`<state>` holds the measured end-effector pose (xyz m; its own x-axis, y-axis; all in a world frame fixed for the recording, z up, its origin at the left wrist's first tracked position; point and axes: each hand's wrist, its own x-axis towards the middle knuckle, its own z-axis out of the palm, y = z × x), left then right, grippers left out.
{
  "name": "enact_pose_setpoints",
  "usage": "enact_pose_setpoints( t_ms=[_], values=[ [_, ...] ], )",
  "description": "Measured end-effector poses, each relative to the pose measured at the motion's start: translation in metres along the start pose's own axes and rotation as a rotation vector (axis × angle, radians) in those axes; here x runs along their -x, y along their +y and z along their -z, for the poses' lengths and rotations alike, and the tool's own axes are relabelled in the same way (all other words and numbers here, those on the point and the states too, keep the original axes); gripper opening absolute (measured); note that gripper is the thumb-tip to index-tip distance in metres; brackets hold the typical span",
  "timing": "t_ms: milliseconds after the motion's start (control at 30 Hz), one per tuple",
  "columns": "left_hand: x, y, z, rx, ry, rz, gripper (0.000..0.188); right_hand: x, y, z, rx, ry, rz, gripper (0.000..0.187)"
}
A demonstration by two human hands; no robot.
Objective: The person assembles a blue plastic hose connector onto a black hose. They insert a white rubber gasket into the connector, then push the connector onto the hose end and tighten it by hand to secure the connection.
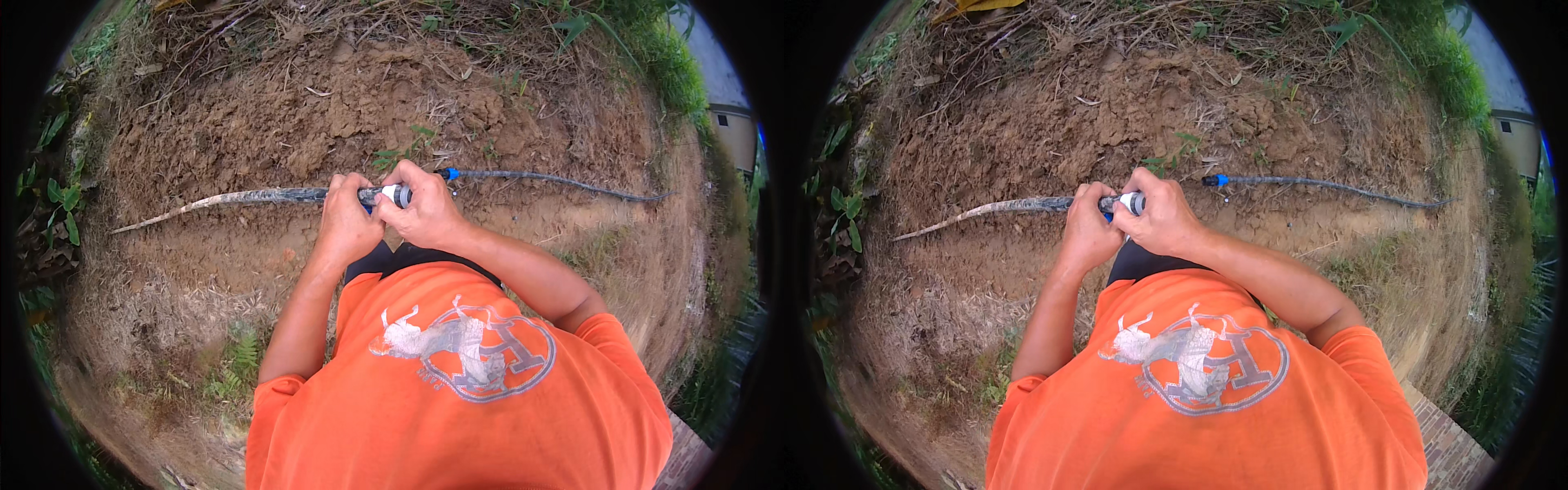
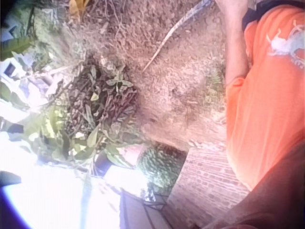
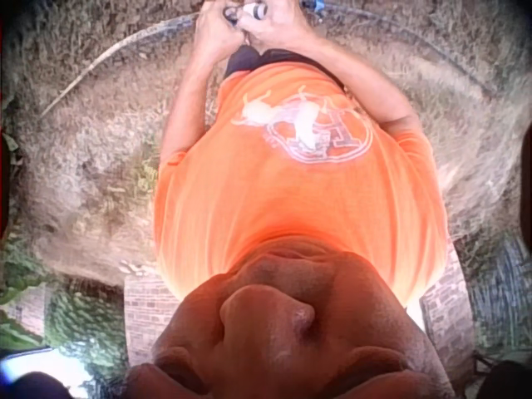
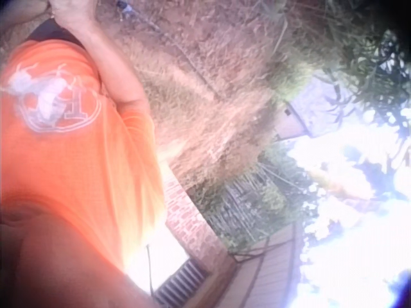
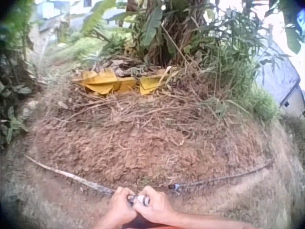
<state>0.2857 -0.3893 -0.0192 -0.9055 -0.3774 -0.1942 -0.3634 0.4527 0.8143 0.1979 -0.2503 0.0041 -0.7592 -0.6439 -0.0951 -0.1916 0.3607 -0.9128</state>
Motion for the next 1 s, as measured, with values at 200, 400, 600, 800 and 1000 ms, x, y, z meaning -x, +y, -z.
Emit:
enact_pose_setpoints(
  t_ms=[200, 400, 600, 800, 1000],
  values=[
    [0.011, 0.000, -0.011, -0.043, 0.007, 0.029, 0.027, 0.014, 0.011, -0.001, 0.002, 0.021, 0.008, 0.028],
    [0.016, -0.009, -0.020, -0.093, -0.015, 0.066, 0.028, 0.026, 0.021, 0.019, -0.033, -0.168, 0.065, 0.025],
    [0.024, 0.005, -0.024, -0.133, 0.034, 0.107, 0.028, 0.023, 0.014, 0.007, 0.008, -0.076, 0.162, 0.031],
    [0.015, 0.002, -0.023, -0.121, 0.033, 0.153, 0.029, 0.024, 0.038, -0.004, 0.278, -0.036, 0.304, 0.028],
    [0.003, 0.002, -0.019, -0.184, 0.020, 0.153, 0.034, 0.028, 0.025, 0.037, 0.273, 0.070, 0.363, 0.021]
  ],
)
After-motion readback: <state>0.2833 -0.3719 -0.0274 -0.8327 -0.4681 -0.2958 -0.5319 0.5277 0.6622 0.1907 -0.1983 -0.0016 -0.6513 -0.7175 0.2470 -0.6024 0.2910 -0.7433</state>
